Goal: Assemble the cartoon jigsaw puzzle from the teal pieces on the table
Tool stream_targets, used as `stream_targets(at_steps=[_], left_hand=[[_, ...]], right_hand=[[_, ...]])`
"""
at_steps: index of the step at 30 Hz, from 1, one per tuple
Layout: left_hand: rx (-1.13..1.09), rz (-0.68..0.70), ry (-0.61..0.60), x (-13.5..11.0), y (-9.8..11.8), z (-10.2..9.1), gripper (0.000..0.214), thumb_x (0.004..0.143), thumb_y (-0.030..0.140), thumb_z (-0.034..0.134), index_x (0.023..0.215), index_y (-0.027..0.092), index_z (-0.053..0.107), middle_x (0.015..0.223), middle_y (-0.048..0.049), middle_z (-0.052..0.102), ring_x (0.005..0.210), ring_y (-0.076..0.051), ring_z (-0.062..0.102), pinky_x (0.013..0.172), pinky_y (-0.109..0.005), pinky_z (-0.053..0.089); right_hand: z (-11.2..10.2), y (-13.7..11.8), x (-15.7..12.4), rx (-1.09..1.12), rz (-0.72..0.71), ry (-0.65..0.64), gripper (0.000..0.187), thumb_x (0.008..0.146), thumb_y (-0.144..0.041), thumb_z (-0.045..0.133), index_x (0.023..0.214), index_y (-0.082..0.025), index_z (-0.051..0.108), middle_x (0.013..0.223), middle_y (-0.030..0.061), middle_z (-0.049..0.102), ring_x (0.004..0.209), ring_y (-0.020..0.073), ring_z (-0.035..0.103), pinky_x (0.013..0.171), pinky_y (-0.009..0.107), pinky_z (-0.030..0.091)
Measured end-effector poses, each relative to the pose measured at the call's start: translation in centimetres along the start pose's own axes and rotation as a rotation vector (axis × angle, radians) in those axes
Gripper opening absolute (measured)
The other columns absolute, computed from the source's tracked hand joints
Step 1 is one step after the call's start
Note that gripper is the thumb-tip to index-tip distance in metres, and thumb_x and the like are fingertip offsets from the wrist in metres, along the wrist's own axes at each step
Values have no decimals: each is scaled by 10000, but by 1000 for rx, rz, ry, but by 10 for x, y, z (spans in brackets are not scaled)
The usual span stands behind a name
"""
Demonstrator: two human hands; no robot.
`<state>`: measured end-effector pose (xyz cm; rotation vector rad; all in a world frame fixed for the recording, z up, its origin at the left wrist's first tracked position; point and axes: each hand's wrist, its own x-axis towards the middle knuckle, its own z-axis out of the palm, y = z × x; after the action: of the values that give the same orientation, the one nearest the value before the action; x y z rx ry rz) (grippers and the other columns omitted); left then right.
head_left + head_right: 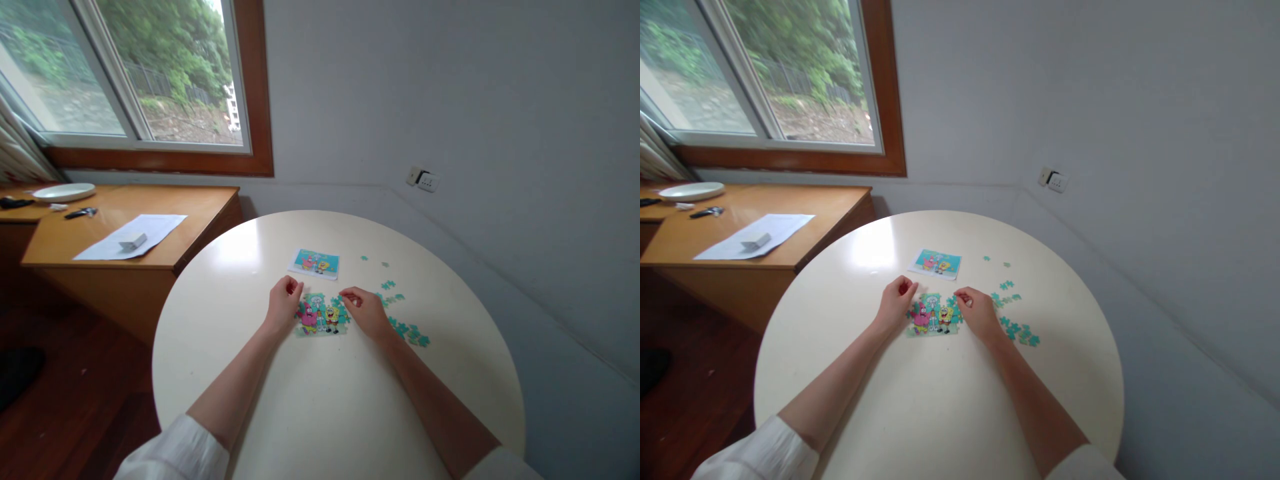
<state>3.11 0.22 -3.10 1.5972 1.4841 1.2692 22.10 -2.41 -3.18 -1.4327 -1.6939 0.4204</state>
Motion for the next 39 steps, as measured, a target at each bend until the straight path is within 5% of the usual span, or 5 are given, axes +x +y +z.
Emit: stream_targets(at_steps=[39], left_hand=[[-9, 18, 12, 0, 0, 0, 224, 724, 325, 506, 573, 173, 443, 533, 37, 425, 531, -95, 368, 521, -228, 291]], right_hand=[[-1, 1, 1, -3, 10, 6, 190, 692, -246, 484, 730, -177, 657, 689, 42, 681, 590, 149, 592, 596, 257, 459]])
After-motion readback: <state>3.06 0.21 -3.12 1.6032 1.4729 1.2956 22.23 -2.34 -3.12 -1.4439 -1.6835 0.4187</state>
